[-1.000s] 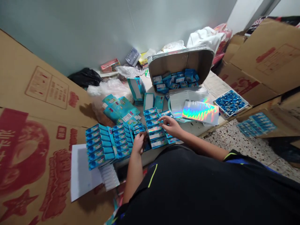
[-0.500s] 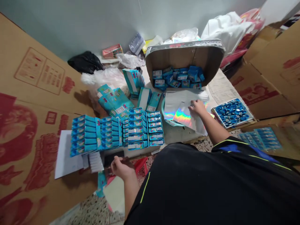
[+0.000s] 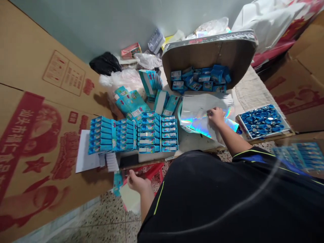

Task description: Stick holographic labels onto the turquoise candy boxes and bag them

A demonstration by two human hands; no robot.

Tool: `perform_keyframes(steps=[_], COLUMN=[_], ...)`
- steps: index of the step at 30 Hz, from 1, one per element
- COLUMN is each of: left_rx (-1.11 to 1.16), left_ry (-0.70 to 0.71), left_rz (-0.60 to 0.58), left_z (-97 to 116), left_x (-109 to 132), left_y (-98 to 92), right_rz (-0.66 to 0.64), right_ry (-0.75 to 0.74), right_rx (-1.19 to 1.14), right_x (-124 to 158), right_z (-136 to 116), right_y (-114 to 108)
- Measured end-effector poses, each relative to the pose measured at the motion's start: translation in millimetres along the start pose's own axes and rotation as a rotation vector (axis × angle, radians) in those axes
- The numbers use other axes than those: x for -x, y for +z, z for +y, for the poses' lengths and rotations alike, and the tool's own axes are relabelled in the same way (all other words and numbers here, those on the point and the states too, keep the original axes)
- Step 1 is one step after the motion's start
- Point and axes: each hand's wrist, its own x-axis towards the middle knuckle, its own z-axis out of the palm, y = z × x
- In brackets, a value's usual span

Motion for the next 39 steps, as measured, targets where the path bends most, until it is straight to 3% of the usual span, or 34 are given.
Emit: perform_keyframes(steps=[6,12,20,31,39], left_rx=[0.144,0.166,0.143,0.065,0.032], left_ry=[-0.030,0.014,0.001,0.021,-0.004], left_rz=[0.112,0.151,0.121,0.121,0.028], left_z=[7,3,-2,1,0], left_x=[-6,-11,-8,-3,6], left_y=[6.9,8.5,15.9,21.4,28.6], right_rz=[0.030,0.058,0.043,0.080,0.053], right_ry=[-0.035,-0.172,-0.170,-0.147,-0.125], right_rx=[-0.029,-0.015,0.118,0.097,0.093], right_x=[10,19,20,21,16], right_z=[-2,1,-6,-3,-2], right_y=[-2,-5,-1,7,8])
